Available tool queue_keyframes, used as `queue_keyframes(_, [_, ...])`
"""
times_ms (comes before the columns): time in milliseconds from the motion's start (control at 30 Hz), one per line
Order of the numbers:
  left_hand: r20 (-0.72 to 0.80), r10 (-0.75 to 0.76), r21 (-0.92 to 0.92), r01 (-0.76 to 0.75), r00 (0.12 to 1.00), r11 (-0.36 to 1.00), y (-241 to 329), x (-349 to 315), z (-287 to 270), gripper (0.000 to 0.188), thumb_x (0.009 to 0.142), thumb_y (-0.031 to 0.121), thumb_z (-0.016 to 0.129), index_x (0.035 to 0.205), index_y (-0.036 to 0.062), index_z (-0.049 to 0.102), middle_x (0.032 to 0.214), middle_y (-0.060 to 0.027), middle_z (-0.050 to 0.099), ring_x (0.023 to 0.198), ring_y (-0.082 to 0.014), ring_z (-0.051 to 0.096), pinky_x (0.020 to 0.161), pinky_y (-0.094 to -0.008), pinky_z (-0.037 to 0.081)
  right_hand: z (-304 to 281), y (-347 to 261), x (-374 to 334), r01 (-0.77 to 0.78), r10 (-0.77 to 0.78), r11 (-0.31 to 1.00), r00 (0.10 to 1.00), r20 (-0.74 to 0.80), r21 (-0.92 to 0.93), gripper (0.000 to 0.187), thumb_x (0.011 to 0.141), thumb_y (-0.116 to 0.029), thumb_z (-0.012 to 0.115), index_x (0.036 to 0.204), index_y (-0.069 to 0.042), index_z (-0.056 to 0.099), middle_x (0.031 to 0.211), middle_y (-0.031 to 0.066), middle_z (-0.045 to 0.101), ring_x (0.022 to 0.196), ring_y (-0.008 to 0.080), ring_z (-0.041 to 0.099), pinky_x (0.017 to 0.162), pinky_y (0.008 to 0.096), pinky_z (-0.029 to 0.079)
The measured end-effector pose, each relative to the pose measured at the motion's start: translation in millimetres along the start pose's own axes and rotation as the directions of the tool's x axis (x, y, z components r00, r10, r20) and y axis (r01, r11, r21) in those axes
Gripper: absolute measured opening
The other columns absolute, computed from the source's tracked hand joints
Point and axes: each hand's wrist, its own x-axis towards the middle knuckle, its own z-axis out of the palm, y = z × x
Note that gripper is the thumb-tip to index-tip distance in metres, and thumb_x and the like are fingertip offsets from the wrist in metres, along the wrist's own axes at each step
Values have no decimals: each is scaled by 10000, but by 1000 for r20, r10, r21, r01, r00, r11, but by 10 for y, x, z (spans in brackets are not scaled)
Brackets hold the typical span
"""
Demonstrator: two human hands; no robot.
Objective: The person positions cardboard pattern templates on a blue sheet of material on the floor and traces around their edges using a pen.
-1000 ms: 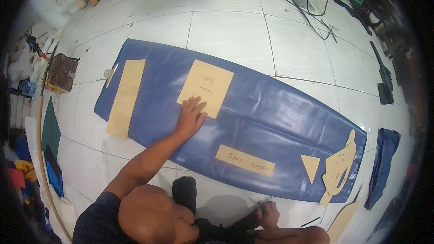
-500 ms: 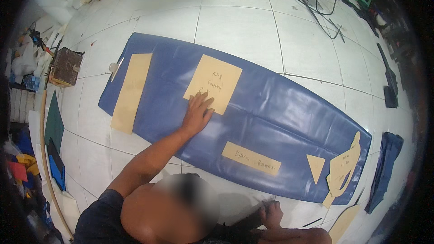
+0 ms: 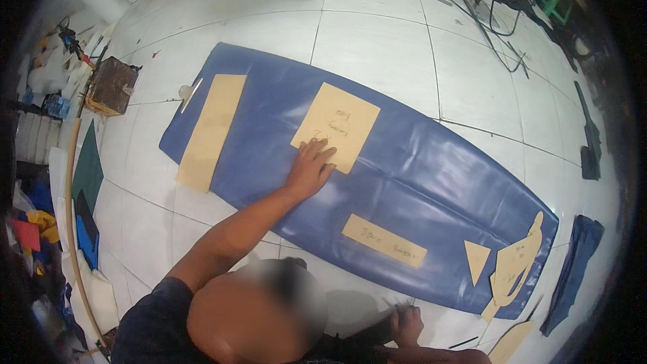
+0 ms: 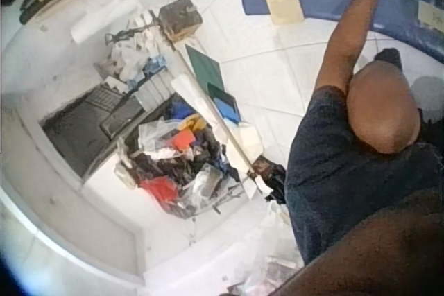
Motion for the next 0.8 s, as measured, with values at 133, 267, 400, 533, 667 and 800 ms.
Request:
queue_keyframes(133, [-17,25,-13,-26,1000,1000,8,1,20,410,961,258,648,1337,96,626,1452,-183,509,1416,-434,387,1205,-576,252,-25,-44,17,91,-87,995,992,-88,41,202,858,-195,684,973,-42,621,939,199,560,798,446,606,666,521,510])
queue_keyframes(267, [-15,23,-9,-23,1000,1000,-4,-10,-4,412,958,255,652,1336,94,626,1449,-180,512,1414,-430,391,1202,-578,256,-20,-35,37,108,-103,992,991,-84,62,199,857,-191,682,971,-40,618,943,204,557,809,446,605,681,520,508])
queue_keyframes(400, [-19,21,-8,-21,1000,1000,-2,12,-9,409,959,257,649,1333,92,628,1452,-183,510,1417,-429,389,1203,-574,257,-25,-56,24,74,-69,996,994,-80,58,203,853,-191,687,962,-36,615,941,203,556,815,442,609,692,521,509])
queue_keyframes(533, [-6,16,-1,-16,1000,1000,-2,16,-13,407,962,261,643,1333,94,629,1453,-182,512,1420,-429,386,1209,-565,253,-26,-71,29,67,-63,997,995,-80,45,209,850,-194,697,955,-33,612,934,199,556,806,439,612,685,517,512])
queue_keyframes(667, [-12,15,-2,-15,1000,1000,-12,4,-10,409,963,262,640,1336,96,629,1450,-182,514,1421,-430,385,1213,-562,249,-17,-45,31,80,-75,994,994,-79,68,213,851,-192,701,967,-33,618,931,197,558,799,438,612,678,515,513])
queue_keyframes(800, [-11,19,-1,-19,1000,1000,8,10,16,410,963,264,640,1337,97,629,1458,-179,507,1423,-426,382,1214,-563,247,-25,-27,35,127,-122,990,988,-94,53,222,850,-198,708,987,-41,632,934,194,562,802,434,615,678,514,514])
